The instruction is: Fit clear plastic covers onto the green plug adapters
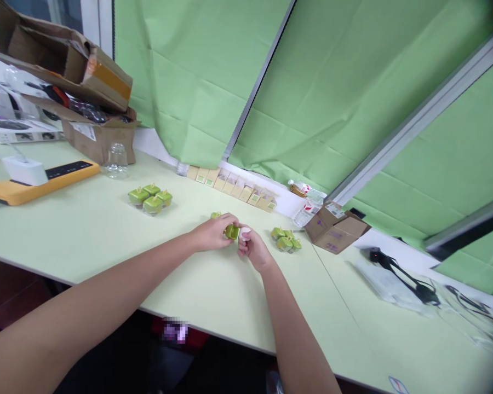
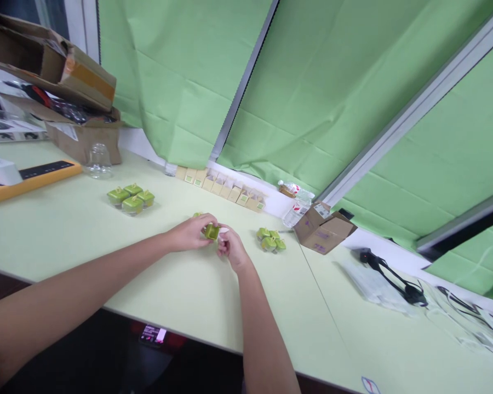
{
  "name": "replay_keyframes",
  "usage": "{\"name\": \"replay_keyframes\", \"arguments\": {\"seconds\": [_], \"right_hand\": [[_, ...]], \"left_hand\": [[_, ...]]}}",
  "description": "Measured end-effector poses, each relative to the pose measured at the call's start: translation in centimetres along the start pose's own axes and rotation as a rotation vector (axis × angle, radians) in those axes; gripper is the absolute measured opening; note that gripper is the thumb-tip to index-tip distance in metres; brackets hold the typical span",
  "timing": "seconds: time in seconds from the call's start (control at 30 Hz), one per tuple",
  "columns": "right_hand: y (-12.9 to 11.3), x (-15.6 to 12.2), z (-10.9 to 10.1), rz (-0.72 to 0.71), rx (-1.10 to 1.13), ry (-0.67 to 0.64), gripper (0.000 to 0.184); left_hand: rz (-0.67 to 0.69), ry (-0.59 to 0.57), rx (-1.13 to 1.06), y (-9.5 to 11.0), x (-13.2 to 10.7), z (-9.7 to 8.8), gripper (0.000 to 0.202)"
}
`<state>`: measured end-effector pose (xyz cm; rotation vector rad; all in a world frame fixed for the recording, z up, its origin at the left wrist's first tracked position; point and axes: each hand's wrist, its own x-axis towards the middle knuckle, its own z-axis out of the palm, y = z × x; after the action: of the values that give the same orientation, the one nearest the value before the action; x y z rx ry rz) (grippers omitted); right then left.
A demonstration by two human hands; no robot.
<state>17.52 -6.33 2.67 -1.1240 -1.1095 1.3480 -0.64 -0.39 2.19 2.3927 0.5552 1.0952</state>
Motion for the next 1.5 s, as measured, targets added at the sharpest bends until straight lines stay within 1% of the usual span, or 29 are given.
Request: {"name": "replay_keyframes", "arguments": {"seconds": [0.1,0.17,0.2,0.27,0.33,0.37,0.43,0.5,0.57,0.63,0.7,0.77,0.83,0.9,0.97,1.03,1.17,1.23,1.3,1.33,1.4,1.47,1.5], "right_hand": [[-0.5,-0.1,-0.4,-0.063,0.039,0.044,0.039],[-0.6,0.0,-0.8,-0.095,-0.051,0.153,0.033],[-0.5,0.1,-1.1,-0.113,-0.157,0.234,0.029],[-0.1,0.3,-1.5,-0.178,-0.478,0.390,0.024],[0.3,0.5,-1.8,-0.279,-0.824,0.473,0.023],[0.5,0.5,-1.8,-0.324,-0.955,0.485,0.024],[0.9,0.6,-1.9,-0.365,-1.110,0.498,0.028],[1.2,0.6,-1.9,-0.342,-1.180,0.494,0.035],[1.5,0.5,-2.0,-0.289,-1.217,0.440,0.041],[1.5,0.4,-2.0,-0.254,-1.219,0.373,0.044],[1.2,0.2,-1.7,-0.302,-1.171,0.390,0.042],[0.5,0.0,-1.2,-0.443,-1.061,0.477,0.036],[-0.3,-0.2,-0.4,-0.593,-0.898,0.534,0.023],[-0.7,-0.3,0.4,-0.660,-0.755,0.491,0.014],[-0.7,-0.2,1.2,-0.635,-0.687,0.392,0.013],[-0.3,0.0,1.6,-0.570,-0.652,0.334,0.014],[0.2,0.3,1.6,-0.454,-0.503,0.354,0.017],[0.2,0.4,1.4,-0.429,-0.440,0.366,0.019],[-0.1,0.4,1.3,-0.408,-0.399,0.373,0.021],[-0.2,0.4,1.2,-0.393,-0.389,0.374,0.022],[-0.4,0.3,1.1,-0.364,-0.392,0.377,0.025],[-0.5,0.2,1.1,-0.338,-0.406,0.375,0.026],[-0.5,0.2,1.1,-0.328,-0.413,0.368,0.026]], "left_hand": [[-0.021,0.068,-0.007,-0.1,0.0,-0.5,0.050],[-0.043,0.112,-0.020,-0.3,0.0,-0.7,0.056],[-0.049,0.132,-0.025,-0.5,0.1,-0.8,0.058],[-0.039,0.168,-0.033,-0.7,0.2,-0.9,0.058],[-0.013,0.195,-0.039,-0.9,0.3,-0.8,0.056],[0.000,0.204,-0.040,-1.0,0.4,-0.8,0.055],[0.017,0.216,-0.035,-1.0,0.5,-0.7,0.054],[0.029,0.220,-0.024,-0.9,0.5,-0.6,0.055],[0.036,0.216,-0.017,-0.8,0.5,-0.6,0.055],[0.030,0.204,-0.013,-0.6,0.4,-0.7,0.056],[0.016,0.187,-0.010,-0.5,0.3,-0.8,0.058],[0.013,0.161,-0.003,-0.3,0.3,-0.8,0.060],[0.033,0.131,0.013,0.0,0.3,-0.8,0.060],[0.061,0.103,0.034,0.2,0.3,-0.6,0.058],[0.096,0.079,0.049,0.6,0.4,-0.3,0.054],[0.139,0.061,0.054,1.0,0.4,0.0,0.051],[0.197,0.028,0.049,1.6,0.4,0.5,0.055],[0.182,0.043,0.044,1.4,0.4,0.5,0.059],[0.129,0.085,0.046,0.9,0.4,0.3,0.057],[0.100,0.096,0.053,0.6,0.4,0.3,0.052],[0.071,0.083,0.076,-0.1,0.5,0.1,0.036],[0.087,0.055,0.098,-0.6,0.6,0.0,0.024],[0.101,0.049,0.105,-0.8,0.6,-0.1,0.022]]}}
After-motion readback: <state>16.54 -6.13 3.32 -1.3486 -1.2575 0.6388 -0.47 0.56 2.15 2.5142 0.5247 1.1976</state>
